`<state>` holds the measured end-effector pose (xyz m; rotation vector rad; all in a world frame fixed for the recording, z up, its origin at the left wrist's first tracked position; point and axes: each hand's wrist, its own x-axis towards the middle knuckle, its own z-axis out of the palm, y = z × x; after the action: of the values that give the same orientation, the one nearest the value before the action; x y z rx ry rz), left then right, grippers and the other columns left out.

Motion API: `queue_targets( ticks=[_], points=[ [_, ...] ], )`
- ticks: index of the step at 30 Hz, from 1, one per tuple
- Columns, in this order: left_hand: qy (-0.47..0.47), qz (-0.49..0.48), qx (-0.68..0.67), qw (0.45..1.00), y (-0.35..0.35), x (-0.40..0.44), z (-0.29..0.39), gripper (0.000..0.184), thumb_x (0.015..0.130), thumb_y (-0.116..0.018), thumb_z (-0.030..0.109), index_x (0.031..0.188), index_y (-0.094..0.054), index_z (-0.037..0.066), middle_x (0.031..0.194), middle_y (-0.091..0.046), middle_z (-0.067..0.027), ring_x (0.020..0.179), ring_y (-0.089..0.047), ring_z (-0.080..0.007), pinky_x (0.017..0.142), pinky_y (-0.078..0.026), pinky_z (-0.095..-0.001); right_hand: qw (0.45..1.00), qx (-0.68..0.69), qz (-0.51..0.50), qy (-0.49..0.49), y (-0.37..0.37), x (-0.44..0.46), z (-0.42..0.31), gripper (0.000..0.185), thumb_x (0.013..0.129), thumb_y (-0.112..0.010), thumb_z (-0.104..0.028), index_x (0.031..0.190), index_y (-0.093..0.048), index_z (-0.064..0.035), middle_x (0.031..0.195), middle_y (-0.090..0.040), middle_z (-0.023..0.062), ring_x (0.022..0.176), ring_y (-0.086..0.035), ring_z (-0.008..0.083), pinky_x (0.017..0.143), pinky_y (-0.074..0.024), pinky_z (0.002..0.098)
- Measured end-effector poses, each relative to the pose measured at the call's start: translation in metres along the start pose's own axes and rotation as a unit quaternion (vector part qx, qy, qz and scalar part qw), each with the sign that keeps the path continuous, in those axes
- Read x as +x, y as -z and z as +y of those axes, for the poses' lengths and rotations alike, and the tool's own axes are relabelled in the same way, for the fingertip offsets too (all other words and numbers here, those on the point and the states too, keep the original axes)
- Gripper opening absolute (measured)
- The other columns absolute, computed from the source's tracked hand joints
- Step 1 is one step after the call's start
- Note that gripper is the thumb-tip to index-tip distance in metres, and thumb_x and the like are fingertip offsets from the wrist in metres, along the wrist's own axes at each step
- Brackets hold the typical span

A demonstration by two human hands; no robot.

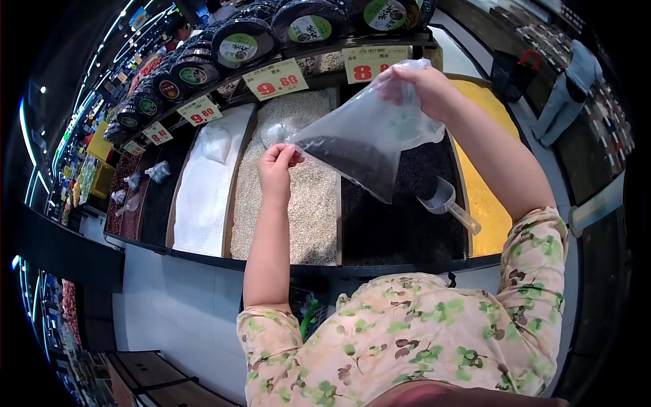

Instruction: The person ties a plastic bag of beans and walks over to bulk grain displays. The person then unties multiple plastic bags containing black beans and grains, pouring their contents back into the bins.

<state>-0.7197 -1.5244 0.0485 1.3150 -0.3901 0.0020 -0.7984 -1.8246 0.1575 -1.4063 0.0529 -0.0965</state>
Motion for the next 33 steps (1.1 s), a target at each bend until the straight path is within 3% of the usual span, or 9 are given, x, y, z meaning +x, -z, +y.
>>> queue_targets(
  ticks=[8,12,15,23,27,28,31,32,33],
  points=[
    [-0.085,-0.028,0.119,0.989,-0.026,0.047,0.04,0.01,0.083,-0.06,0.009,0.078,-0.062,0.001,0.07,-0.061,-0.0035,0.063,-0.058,-0.0109,0.062,-0.047,-0.0235,0.995,-0.065,0.07,-0.017,0.054,0.045,0.011,0.022,0.09,-0.051,-0.022,0.101,-0.063,-0.0076,0.094,-0.066,0.0038,0.092,-0.059,0.0164,0.081,-0.0439,0.0359],
    [-0.081,-0.027,0.123,0.989,-0.037,0.07,0.037,0.01,0.083,-0.059,0.007,0.077,-0.062,-0.001,0.069,-0.06,-0.0025,0.063,-0.056,-0.0097,0.062,-0.045,-0.0222,0.987,-0.131,0.082,-0.044,0.078,0.061,0.024,0.02,0.085,-0.057,-0.025,0.096,-0.065,-0.0097,0.095,-0.065,0.0022,0.092,-0.058,0.0167,0.084,-0.0418,0.0372],
    [-0.085,-0.045,0.147,0.984,-0.046,0.084,0.03,0.01,0.084,-0.059,0.009,0.078,-0.062,0.001,0.07,-0.061,-0.0022,0.064,-0.056,-0.0089,0.061,-0.043,-0.0213,0.988,-0.11,0.093,-0.051,0.09,0.069,0.042,0.015,0.085,-0.056,-0.022,0.083,-0.067,-0.0111,0.086,-0.063,0.0003,0.086,-0.053,0.0173,0.081,-0.0383,0.0374],
    [-0.078,-0.05,0.221,0.971,-0.06,0.103,-0.017,0.014,0.083,-0.057,0.01,0.074,-0.058,0.0,0.066,-0.059,-0.0015,0.062,-0.054,-0.0082,0.06,-0.044,-0.022,0.96,-0.209,0.076,-0.169,0.125,0.085,0.094,0.032,0.079,-0.067,-0.024,0.107,-0.063,-0.0094,0.104,-0.061,0.0086,0.096,-0.054,0.0256,0.087,-0.0374,0.0485],
    [-0.123,-0.122,0.384,0.907,-0.059,0.099,-0.032,0.012,0.082,-0.059,0.011,0.079,-0.056,0.0,0.068,-0.058,-0.0091,0.062,-0.056,-0.0176,0.059,-0.044,-0.0288,0.947,-0.25,0.057,-0.194,0.132,0.088,0.113,0.03,0.08,-0.066,-0.024,0.106,-0.063,-0.01,0.106,-0.061,0.0093,0.099,-0.055,0.0275,0.087,-0.0371,0.0493],
    [-0.173,-0.148,0.445,0.866,-0.062,0.093,-0.025,0.011,0.081,-0.059,0.012,0.083,-0.056,0.001,0.072,-0.057,-0.0137,0.066,-0.056,-0.0264,0.061,-0.044,-0.0332,0.946,-0.251,0.06,-0.196,0.133,0.088,0.117,0.029,0.08,-0.066,-0.024,0.106,-0.063,-0.0103,0.106,-0.061,0.0094,0.099,-0.055,0.0275,0.087,-0.0375,0.0491],
    [-0.165,-0.102,0.484,0.853,-0.049,0.103,-0.026,0.01,0.085,-0.057,0.008,0.083,-0.054,-0.001,0.067,-0.054,-0.0042,0.063,-0.05,-0.0085,0.059,-0.041,-0.023,0.945,-0.253,0.061,-0.199,0.133,0.089,0.124,0.028,0.08,-0.065,-0.023,0.105,-0.064,-0.011,0.106,-0.061,0.0094,0.098,-0.055,0.0274,0.085,-0.0388,0.0485],
    [-0.157,-0.099,0.46,0.868,-0.049,0.1,-0.033,0.01,0.085,-0.058,0.008,0.082,-0.053,-0.001,0.067,-0.054,-0.0043,0.063,-0.049,-0.0086,0.057,-0.041,-0.0235,0.945,-0.253,0.059,-0.199,0.134,0.09,0.125,0.028,0.08,-0.065,-0.023,0.105,-0.064,-0.011,0.105,-0.061,0.0094,0.098,-0.055,0.0274,0.085,-0.0394,0.0481],
    [-0.184,-0.135,0.481,0.847,-0.058,0.088,-0.031,0.01,0.085,-0.058,0.007,0.082,-0.053,-0.001,0.067,-0.055,-0.0044,0.061,-0.049,-0.0092,0.057,-0.041,-0.0239,0.945,-0.253,0.058,-0.198,0.135,0.09,0.125,0.028,0.079,-0.065,-0.023,0.105,-0.064,-0.011,0.105,-0.061,0.0093,0.097,-0.055,0.0273,0.084,-0.0399,0.0478]
  ],
)
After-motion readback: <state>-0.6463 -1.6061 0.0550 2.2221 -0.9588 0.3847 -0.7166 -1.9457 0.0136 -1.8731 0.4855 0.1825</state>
